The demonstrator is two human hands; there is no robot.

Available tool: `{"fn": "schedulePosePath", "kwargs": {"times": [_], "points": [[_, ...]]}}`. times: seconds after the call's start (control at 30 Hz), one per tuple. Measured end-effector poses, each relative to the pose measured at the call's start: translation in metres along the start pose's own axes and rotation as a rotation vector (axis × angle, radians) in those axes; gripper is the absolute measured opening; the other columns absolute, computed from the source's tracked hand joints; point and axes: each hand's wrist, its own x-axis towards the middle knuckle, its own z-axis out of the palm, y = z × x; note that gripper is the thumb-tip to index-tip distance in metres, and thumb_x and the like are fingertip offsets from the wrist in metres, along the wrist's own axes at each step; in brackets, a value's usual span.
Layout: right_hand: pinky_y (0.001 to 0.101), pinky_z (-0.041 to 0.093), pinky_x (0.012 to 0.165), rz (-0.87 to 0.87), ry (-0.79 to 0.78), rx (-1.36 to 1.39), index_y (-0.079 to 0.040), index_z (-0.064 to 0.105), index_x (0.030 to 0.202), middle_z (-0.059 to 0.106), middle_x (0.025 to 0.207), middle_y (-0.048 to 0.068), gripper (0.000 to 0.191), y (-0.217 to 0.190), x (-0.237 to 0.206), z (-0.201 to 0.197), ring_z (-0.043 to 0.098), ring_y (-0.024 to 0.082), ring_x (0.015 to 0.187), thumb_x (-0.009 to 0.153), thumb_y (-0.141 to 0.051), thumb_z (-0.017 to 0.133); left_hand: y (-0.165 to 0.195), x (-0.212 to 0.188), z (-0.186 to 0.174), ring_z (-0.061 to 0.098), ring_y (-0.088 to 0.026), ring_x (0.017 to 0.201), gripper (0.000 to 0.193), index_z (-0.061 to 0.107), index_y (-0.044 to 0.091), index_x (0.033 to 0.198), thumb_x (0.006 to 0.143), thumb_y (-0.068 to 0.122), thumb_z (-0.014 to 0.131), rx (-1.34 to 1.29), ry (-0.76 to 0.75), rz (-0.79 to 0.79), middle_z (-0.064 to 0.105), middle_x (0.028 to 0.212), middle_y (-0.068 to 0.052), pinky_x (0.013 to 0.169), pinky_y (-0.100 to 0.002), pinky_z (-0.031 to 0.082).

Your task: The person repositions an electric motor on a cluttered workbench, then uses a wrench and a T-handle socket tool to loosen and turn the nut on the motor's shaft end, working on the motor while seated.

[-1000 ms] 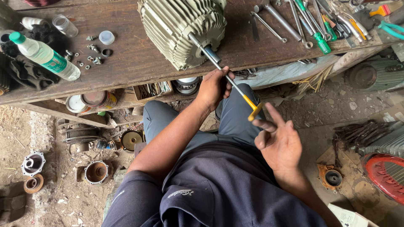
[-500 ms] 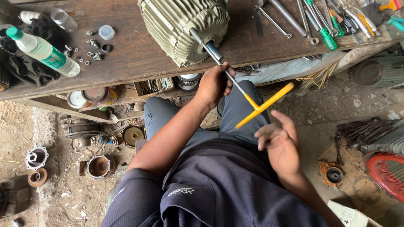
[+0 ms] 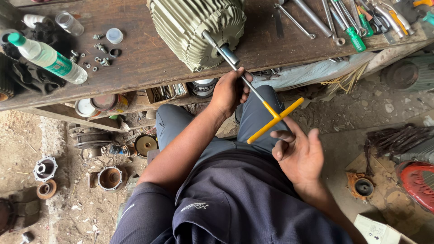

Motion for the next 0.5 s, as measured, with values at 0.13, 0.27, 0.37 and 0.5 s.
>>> {"fn": "schedulePosePath", "kwargs": {"times": [0.13, 0.27, 0.37, 0.5], "points": [[0.0391, 0.052, 0.082, 0.012, -0.005, 0.046, -0.004, 0.046, 0.157, 0.066, 0.132, 0.023, 0.083, 0.001, 0.015, 0.019, 0.07, 0.03, 0.094, 0.099, -0.064, 0.046, 0.001, -0.002, 0.002, 0.05, -0.016, 0.054, 0.04, 0.064, 0.005, 0.092, 0.104, 0.04, 0.048, -0.004, 0.019, -0.012, 0.054, 0.066, -0.004, 0.05, -0.029, 0.039], [0.0516, 0.04, 0.122, -0.482, -0.325, -1.334, -0.01, 0.062, 0.123, 0.064, 0.145, 0.023, 0.035, -0.016, 0.013, 0.038, 0.046, 0.048, 0.149, 0.104, -0.039, 0.066, 0.002, -0.002, -0.002, 0.049, -0.016, 0.052, 0.041, 0.063, 0.004, 0.091, 0.104, 0.039, 0.047, -0.009, 0.019, -0.003, 0.054, 0.064, -0.005, 0.049, -0.029, 0.038], [0.0477, 0.046, 0.099, -0.859, -0.217, -1.846, -0.011, 0.069, 0.111, 0.062, 0.132, 0.025, 0.023, -0.026, -0.007, 0.039, 0.061, 0.038, 0.115, 0.093, -0.025, 0.07, 0.003, -0.002, -0.008, 0.049, -0.016, 0.052, 0.041, 0.064, 0.004, 0.091, 0.104, 0.039, 0.046, 0.021, 0.033, 0.013, 0.053, 0.064, -0.004, 0.048, -0.029, 0.037], [0.0321, 0.051, 0.084, -0.709, 0.207, -1.277, -0.007, 0.062, 0.123, 0.063, 0.117, 0.022, 0.028, -0.006, -0.017, 0.019, 0.06, 0.021, 0.092, 0.101, -0.022, 0.067, 0.0, 0.002, -0.01, 0.05, -0.017, 0.052, 0.041, 0.064, 0.003, 0.091, 0.103, 0.038, 0.046, 0.023, 0.065, 0.005, 0.054, 0.064, -0.005, 0.048, -0.03, 0.037]]}}
